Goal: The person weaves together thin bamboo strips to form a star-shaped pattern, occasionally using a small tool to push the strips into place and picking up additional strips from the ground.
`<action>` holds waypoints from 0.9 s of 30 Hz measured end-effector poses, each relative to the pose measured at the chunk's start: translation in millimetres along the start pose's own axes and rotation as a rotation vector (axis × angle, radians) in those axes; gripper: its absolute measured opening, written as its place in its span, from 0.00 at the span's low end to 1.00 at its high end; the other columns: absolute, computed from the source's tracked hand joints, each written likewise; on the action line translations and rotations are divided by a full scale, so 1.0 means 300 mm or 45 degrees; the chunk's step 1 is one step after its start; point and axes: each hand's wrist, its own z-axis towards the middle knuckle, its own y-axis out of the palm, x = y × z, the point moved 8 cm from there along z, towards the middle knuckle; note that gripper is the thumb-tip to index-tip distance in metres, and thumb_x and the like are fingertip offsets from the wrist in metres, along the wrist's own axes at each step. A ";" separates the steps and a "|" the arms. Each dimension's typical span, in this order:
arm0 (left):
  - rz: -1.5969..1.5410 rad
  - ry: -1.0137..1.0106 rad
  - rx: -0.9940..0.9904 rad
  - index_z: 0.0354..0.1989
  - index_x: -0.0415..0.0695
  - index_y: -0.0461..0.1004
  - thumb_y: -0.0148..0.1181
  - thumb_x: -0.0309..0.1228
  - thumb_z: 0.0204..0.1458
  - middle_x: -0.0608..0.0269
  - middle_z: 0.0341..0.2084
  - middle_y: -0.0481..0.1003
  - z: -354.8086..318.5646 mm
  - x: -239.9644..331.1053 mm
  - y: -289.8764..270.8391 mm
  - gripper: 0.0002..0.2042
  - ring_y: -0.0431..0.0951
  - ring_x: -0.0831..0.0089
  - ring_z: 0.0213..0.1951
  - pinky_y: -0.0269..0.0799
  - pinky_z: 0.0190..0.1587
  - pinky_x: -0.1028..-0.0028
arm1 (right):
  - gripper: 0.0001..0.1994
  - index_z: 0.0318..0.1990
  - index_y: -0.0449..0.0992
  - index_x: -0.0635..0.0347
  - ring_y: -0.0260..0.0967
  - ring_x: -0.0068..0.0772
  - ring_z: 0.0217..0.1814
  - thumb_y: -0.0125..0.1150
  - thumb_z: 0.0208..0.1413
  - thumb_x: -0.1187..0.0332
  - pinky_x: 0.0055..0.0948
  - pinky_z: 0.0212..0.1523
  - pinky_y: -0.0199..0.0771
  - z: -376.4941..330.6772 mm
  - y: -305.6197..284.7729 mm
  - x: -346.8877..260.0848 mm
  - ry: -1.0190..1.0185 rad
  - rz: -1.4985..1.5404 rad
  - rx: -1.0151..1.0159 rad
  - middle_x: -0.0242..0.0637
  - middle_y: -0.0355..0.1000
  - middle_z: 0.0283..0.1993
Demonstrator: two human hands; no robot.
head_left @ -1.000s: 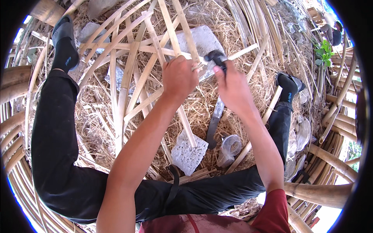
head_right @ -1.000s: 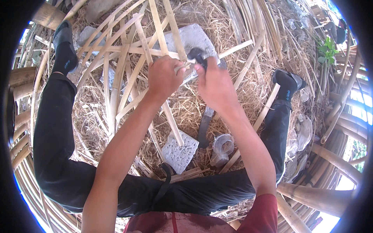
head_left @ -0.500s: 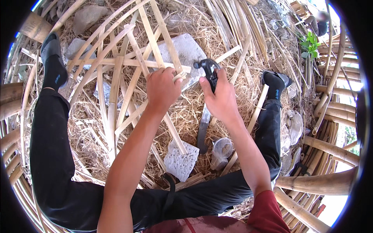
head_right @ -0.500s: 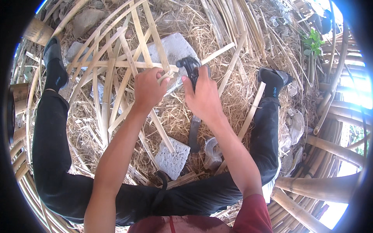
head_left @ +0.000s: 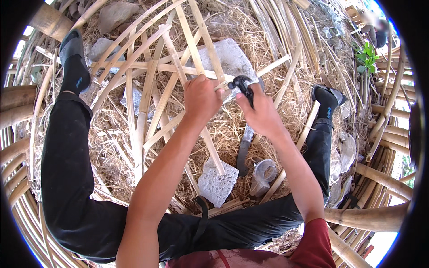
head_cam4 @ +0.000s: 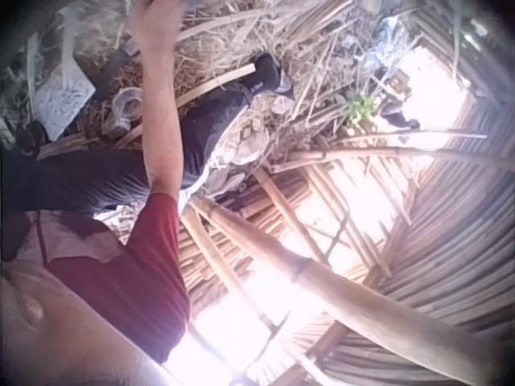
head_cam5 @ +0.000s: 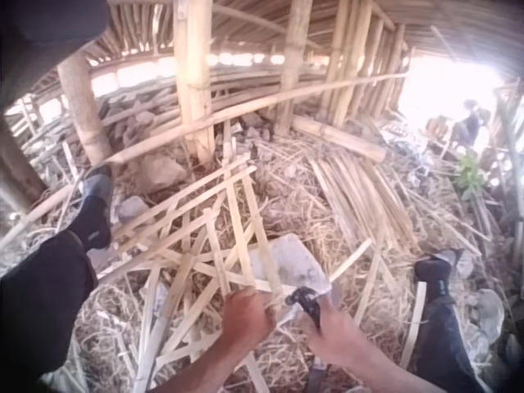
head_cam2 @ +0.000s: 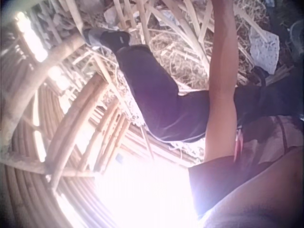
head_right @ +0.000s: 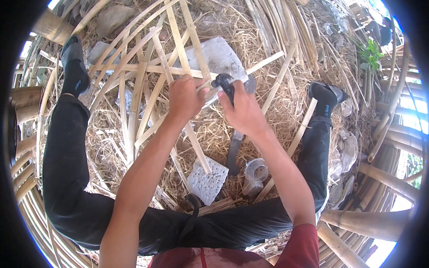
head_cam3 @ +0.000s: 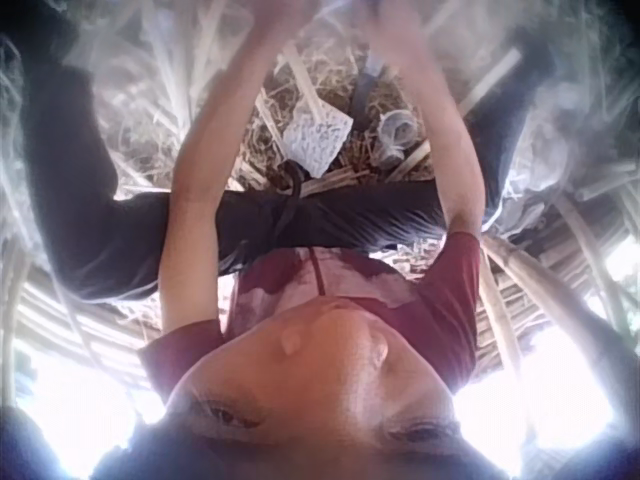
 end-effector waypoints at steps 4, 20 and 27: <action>0.016 0.023 0.025 0.41 0.46 0.86 0.72 0.34 0.48 0.56 0.32 0.79 -0.006 -0.008 0.013 0.12 0.80 0.57 0.40 0.70 0.48 0.58 | 0.14 0.49 0.62 0.67 0.74 0.71 0.29 0.52 0.70 0.63 0.61 0.28 0.70 -0.007 -0.071 -0.090 -0.161 0.006 0.171 0.60 0.73 0.23; -0.003 0.085 0.067 0.39 0.49 0.86 0.69 0.35 0.51 0.59 0.32 0.78 -0.008 -0.025 0.019 0.09 0.79 0.60 0.39 0.67 0.51 0.57 | 0.15 0.52 0.63 0.68 0.76 0.63 0.25 0.49 0.72 0.62 0.52 0.27 0.73 -0.067 -0.058 -0.105 -0.056 0.083 0.319 0.52 0.75 0.24; 0.000 0.064 0.090 0.39 0.50 0.86 0.69 0.36 0.52 0.59 0.30 0.77 -0.027 -0.044 0.019 0.08 0.79 0.60 0.38 0.67 0.51 0.57 | 0.15 0.55 0.63 0.69 0.75 0.64 0.24 0.49 0.72 0.65 0.55 0.25 0.73 -0.021 -0.019 -0.125 -0.112 -0.170 0.105 0.58 0.73 0.24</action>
